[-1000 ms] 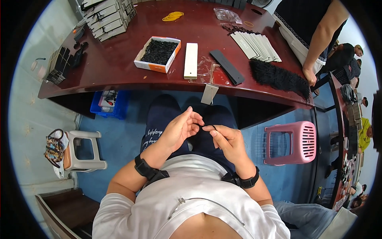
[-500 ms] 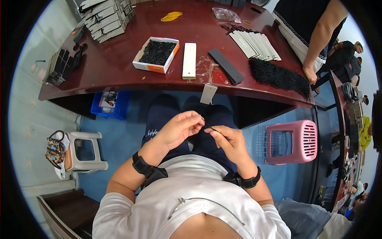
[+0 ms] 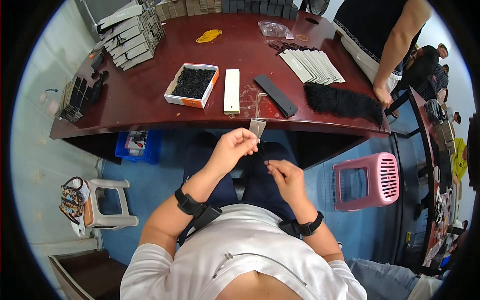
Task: Manually assembling small black plastic components by threading and tying strings through them at a workbench.
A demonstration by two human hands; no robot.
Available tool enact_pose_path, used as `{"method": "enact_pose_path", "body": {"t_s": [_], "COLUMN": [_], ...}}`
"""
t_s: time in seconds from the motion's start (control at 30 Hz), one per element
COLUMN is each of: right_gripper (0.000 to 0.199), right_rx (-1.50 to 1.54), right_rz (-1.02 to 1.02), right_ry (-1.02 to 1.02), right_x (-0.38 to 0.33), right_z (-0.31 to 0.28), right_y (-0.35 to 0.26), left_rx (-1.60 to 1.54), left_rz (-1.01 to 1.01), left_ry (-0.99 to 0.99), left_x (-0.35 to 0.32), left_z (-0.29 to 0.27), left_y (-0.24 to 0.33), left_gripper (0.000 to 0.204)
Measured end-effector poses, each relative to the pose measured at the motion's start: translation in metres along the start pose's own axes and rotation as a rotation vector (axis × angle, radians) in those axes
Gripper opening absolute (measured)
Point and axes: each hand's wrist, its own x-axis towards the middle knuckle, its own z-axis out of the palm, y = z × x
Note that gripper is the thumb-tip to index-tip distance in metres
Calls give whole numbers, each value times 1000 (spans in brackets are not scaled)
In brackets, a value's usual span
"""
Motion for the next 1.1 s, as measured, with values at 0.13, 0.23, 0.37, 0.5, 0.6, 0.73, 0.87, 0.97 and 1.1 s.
{"method": "enact_pose_path", "body": {"t_s": [0.13, 0.23, 0.37, 0.5, 0.6, 0.73, 0.87, 0.97, 1.1], "right_gripper": [14, 13, 9, 7, 7, 8, 8, 8, 7], "right_rx": [-86, -106, 51, 29, -23, 4, -21, -1, 3], "right_rz": [-63, -95, 81, 15, -70, -108, -116, -117, -151], "right_ry": [-59, -47, 108, 83, 33, -22, -64, -74, -69], "right_x": [-20, -27, -42, -44, -41, -39, -37, -36, -35], "right_z": [-4, -14, -18, -31, -32, -28, -30, -28, -30], "right_y": [-3, -8, -12, -17, -20, -16, -21, -21, -24], "left_rx": [418, 972, 1217, 1218, 1116, 1085, 921, 922, 1026], "left_rz": [211, 600, 725, 694, 649, 581, 539, 499, 622], "left_ry": [108, 204, 208, 82, 24, 63, 57, 36, -141], "left_x": [-13, -5, 9, 10, -2, -11, -9, -8, -20], "left_z": [4, 11, 16, 8, 13, 14, 15, 16, 20], "left_y": [28, 57, 52, 50, 53, 46, 48, 46, 42], "left_gripper": [9, 21, 23, 18, 19, 20, 18, 15, 13]}}
